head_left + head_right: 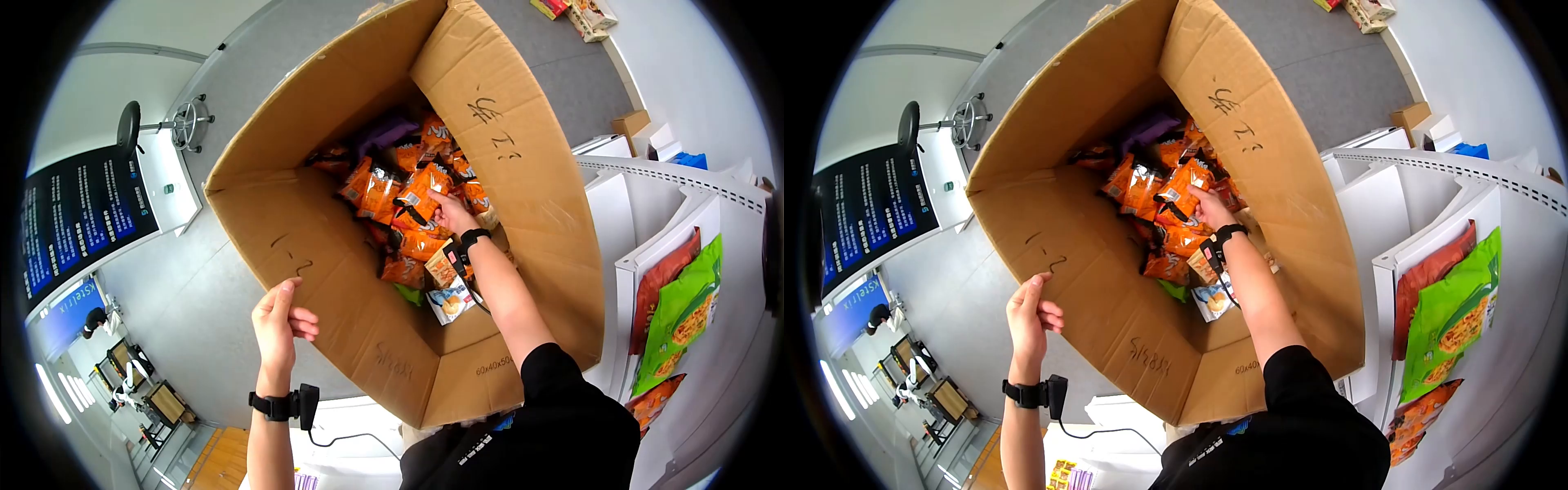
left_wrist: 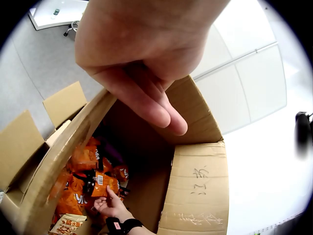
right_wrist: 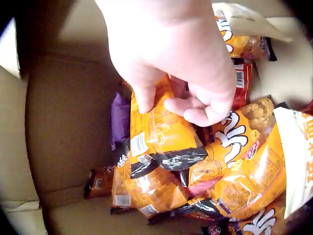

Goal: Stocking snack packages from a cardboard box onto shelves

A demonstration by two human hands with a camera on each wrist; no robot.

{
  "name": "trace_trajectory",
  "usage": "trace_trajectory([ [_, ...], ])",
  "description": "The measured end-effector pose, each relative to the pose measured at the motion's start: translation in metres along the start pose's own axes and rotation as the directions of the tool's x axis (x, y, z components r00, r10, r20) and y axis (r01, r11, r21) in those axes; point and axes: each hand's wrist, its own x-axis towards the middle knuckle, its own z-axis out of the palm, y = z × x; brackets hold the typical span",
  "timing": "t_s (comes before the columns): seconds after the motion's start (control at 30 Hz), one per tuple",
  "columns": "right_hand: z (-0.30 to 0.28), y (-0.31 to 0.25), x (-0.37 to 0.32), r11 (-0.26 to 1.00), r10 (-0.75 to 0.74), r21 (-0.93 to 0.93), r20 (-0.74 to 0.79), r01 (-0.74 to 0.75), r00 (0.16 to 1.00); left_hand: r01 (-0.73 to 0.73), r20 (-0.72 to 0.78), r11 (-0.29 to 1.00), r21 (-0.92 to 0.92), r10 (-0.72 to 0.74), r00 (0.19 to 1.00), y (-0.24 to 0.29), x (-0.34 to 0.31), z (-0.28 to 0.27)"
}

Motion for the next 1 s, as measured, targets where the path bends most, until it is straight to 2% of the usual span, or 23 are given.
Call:
trace_trajectory([
  [0.17,0.009,0.005,-0.026,0.989,0.087,0.108,0.115,-0.1,0.99,-0.02,0.024,1.0,-0.008,0.02,1.0,0.001,-0.004,-0.001],
  [0.2,0.011,0.004,-0.035,0.988,0.138,0.053,0.132,-0.146,0.982,-0.026,0.037,1.0,-0.016,0.027,0.999,0.001,-0.005,-0.002],
  [0.3,0.022,-0.003,-0.086,0.991,0.116,0.041,0.21,-0.128,0.971,-0.051,0.069,0.998,-0.048,0.054,0.996,-0.003,-0.004,-0.006],
  [0.33,0.028,-0.01,-0.117,0.994,0.102,0.022,0.218,-0.11,0.971,-0.049,0.08,0.998,-0.051,0.053,0.995,-0.002,-0.005,-0.007],
  [0.37,0.019,-0.003,-0.113,0.991,0.097,0.06,0.3,-0.12,0.949,-0.058,0.093,0.997,-0.059,0.064,0.994,-0.001,-0.005,-0.007],
  [0.47,0.026,-0.008,-0.168,0.986,0.058,0.132,0.275,-0.097,0.96,-0.079,0.127,0.992,-0.097,0.091,0.988,-0.003,-0.008,-0.01],
  [0.57,0.027,-0.01,-0.216,0.981,0.007,0.169,0.436,-0.09,0.9,-0.1,0.146,0.988,-0.118,0.117,0.982,-0.005,-0.007,-0.013],
  [0.9,0.04,-0.005,-0.399,0.957,-0.21,0.271,0.392,0.106,0.896,-0.185,0.256,0.951,-0.249,0.249,0.934,-0.03,-0.004,-0.011],
  [0.97,0.045,0.004,-0.438,0.935,-0.233,0.333,0.329,0.118,0.915,-0.13,0.406,0.957,-0.26,0.231,0.884,-0.041,-0.008,-0.005],
  [1.0,0.034,0.012,-0.432,0.92,-0.241,0.386,0.444,0.058,0.863,-0.11,0.488,0.956,-0.271,0.235,0.84,-0.056,0.005,0.004],
])
